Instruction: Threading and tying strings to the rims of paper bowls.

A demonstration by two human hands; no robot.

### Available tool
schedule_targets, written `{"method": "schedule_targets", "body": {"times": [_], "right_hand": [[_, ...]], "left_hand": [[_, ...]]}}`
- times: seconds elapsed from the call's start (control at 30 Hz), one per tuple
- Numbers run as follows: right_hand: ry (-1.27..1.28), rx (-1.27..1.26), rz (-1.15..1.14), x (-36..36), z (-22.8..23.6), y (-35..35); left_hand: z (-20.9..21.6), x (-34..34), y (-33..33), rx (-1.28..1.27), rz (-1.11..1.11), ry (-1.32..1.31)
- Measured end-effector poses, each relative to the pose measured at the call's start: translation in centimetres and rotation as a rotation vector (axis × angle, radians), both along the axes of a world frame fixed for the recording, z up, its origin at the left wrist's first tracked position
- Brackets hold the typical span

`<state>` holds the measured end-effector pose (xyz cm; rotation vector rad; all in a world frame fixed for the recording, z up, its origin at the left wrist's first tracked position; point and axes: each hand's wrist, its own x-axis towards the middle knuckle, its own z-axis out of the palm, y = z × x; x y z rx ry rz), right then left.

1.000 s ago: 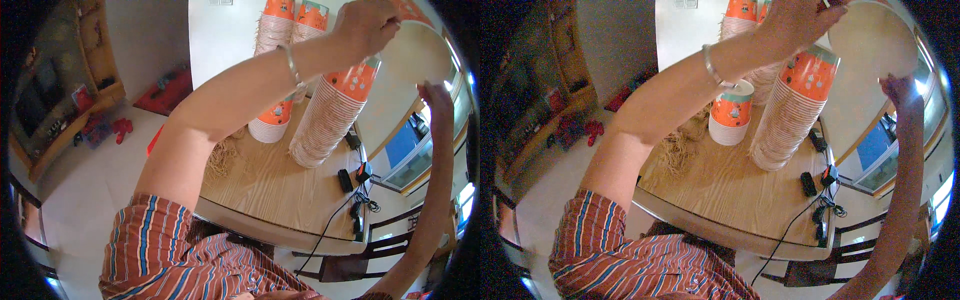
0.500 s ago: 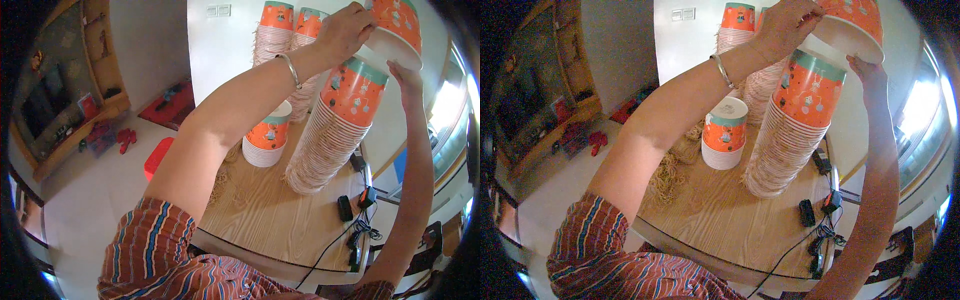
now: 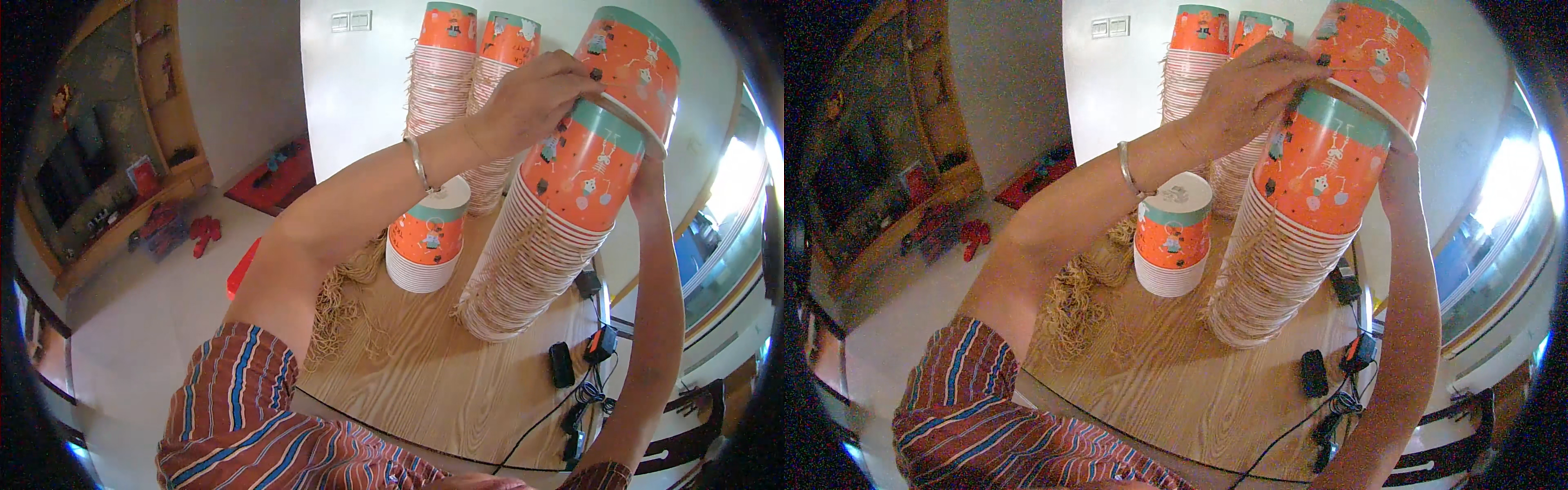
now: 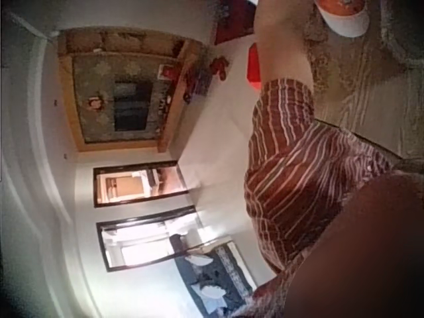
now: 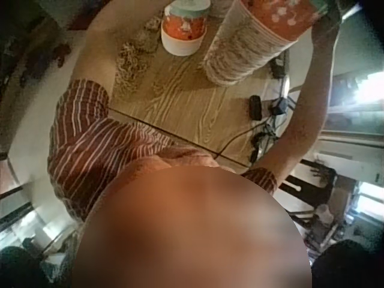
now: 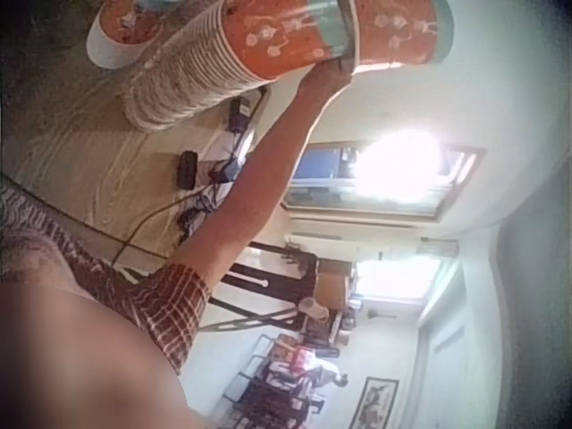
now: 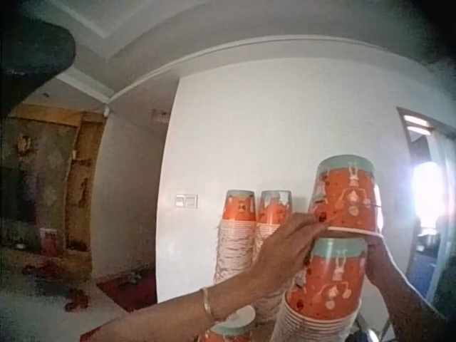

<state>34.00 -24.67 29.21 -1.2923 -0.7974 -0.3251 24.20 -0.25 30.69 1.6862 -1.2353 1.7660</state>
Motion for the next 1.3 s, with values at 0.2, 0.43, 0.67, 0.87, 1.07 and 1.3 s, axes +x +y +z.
{"method": "schedule_targets", "body": {"times": [0.2, 0.43, 0.67, 0.87, 1.07, 1.3], "right_hand": [[0.031, -0.033, 0.023, 0.8, -1.0, 0.0], [0.032, 0.03, 0.021, 0.3, -2.9, 0.7], [-0.128, -0.1, -0.002, 1.8, -3.8, -1.1], [-0.082, -0.224, -0.151, 0.8, -4.2, -2.1], [0.012, -0.167, -0.014, 0.9, -5.1, -3.2], [0.12, -0.069, 0.196, 2.1, -6.1, -4.0]], "left_hand": [[-1.6, -0.3, 1.0, 0.084, 0.06, -0.048], [-3.3, -0.6, 1.1, 0.055, 0.004, -0.056], [-3.5, -0.9, 0.9, 0.035, 0.025, -0.086], [-3.8, -0.7, 0.7, 0.049, 0.057, -0.094], [-4.1, -0.8, 1.2, 0.138, 0.09, -0.219], [-5.7, -1.2, 0.8, 0.179, 0.105, -0.26]]}}
